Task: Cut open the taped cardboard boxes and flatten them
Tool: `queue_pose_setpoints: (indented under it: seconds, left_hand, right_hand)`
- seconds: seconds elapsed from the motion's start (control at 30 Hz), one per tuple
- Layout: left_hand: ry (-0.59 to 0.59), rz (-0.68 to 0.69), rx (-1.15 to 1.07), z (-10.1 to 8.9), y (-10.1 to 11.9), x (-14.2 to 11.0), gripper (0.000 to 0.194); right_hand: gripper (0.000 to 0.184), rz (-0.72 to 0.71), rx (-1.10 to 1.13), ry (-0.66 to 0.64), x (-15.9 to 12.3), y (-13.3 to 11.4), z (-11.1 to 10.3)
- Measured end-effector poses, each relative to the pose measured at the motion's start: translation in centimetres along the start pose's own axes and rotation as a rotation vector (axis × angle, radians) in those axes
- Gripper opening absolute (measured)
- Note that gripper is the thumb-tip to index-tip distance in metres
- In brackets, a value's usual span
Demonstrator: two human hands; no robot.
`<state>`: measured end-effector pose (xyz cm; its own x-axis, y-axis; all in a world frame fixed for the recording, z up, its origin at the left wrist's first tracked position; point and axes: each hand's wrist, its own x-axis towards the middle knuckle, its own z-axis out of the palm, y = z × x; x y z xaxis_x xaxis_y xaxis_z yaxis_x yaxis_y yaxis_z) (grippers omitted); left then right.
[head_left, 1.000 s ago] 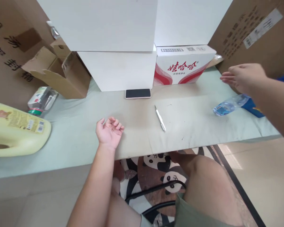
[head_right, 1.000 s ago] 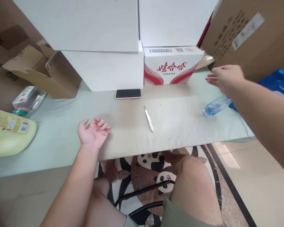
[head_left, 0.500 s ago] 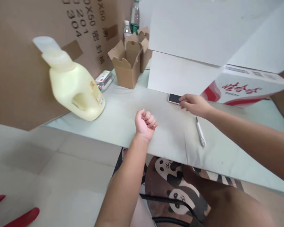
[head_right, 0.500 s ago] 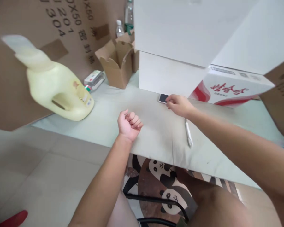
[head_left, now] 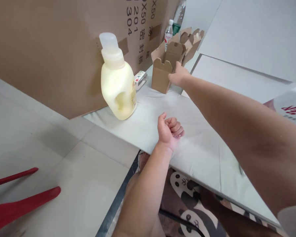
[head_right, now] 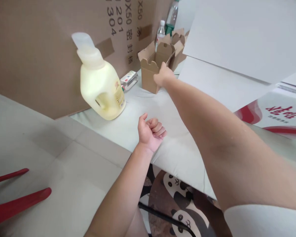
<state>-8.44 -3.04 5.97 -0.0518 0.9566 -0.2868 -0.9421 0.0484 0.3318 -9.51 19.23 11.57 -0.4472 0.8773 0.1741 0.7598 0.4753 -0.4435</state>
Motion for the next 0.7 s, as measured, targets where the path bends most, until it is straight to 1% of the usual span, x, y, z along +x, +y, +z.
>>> queue_pose_setpoints:
  seconds: [0.07,0.1,0.13,0.17,0.2,0.27,0.3,0.33,0.37,0.43,0.47,0.5,0.53,0.57,0.6,0.63,0.67,0.7]
  left_hand:
    - [-0.004,0.003,0.033,0.1,-0.1,-0.2,0.054]
    - [0.015,0.013,0.047,0.1,-0.1,-0.2,0.054]
    - [0.055,0.045,0.059,0.1,-0.1,-0.2,0.054]
    - [0.124,0.112,0.066,0.1,-0.1,-0.1,0.053]
    - [0.214,0.215,0.071,0.1,0.0,0.0,0.051]
    - [0.420,0.490,0.076,-0.1,0.2,0.2,0.046]
    - [0.493,0.621,0.078,-0.3,0.2,0.3,0.042]
    - [0.535,0.704,0.085,-0.5,0.2,0.4,0.038]
    - [0.568,0.760,0.100,-0.7,0.1,0.4,0.033]
    - [0.602,0.839,0.198,-1.2,-0.3,0.4,0.024]
    - [0.588,0.854,0.274,-1.4,-0.7,0.4,0.021]
    - [0.548,0.854,0.361,-1.6,-1.2,0.3,0.021]
    - [0.480,0.839,0.453,-1.8,-1.7,0.2,0.023]
    - [0.384,0.809,0.544,-2.1,-2.3,0.1,0.027]
    - [0.274,0.777,0.631,-2.2,-3.0,0.0,0.032]
    - [0.160,0.752,0.712,-2.4,-3.6,0.0,0.038]
    - [0.046,0.730,0.788,-2.5,-4.2,0.0,0.044]
    - [-0.029,0.734,0.854,-2.6,-4.8,0.1,0.050]
  right_hand:
    - [0.042,0.055,-0.100,0.013,-0.5,0.0,-0.5]
    - [0.040,0.039,-0.148,0.026,-1.1,0.1,-0.8]
    - [0.039,-0.010,-0.170,0.042,-2.1,0.1,-1.3]
    - [0.040,-0.060,-0.175,0.053,-3.4,0.3,-1.8]
    - [0.040,-0.096,-0.159,0.063,-4.9,0.6,-2.3]
    - [0.044,-0.131,-0.062,0.080,-8.9,1.9,-3.4]
    - [0.049,-0.131,0.021,0.091,-11.2,2.8,-4.0]
    - [0.052,-0.118,0.115,0.123,-13.9,4.0,-4.5]
    - [0.053,-0.099,0.209,0.170,-16.7,5.4,-5.0]
    - [0.050,-0.025,0.388,0.332,-22.5,8.3,-5.7]
    - [0.049,0.025,0.479,0.439,-25.4,9.7,-6.0]
    - [0.047,0.092,0.565,0.539,-28.0,10.9,-6.1]
    - [0.046,0.173,0.621,0.582,-30.4,11.9,-6.1]
    - [0.044,0.251,0.646,0.619,-32.4,12.7,-5.9]
    - [0.044,0.303,0.699,0.592,-34.0,13.4,-5.8]
    - [0.045,0.323,0.734,0.592,-35.1,13.8,-5.6]
    - [0.045,0.316,0.743,0.574,-35.9,14.3,-5.4]
    - [0.047,0.300,0.746,0.561,-36.3,14.6,-5.3]
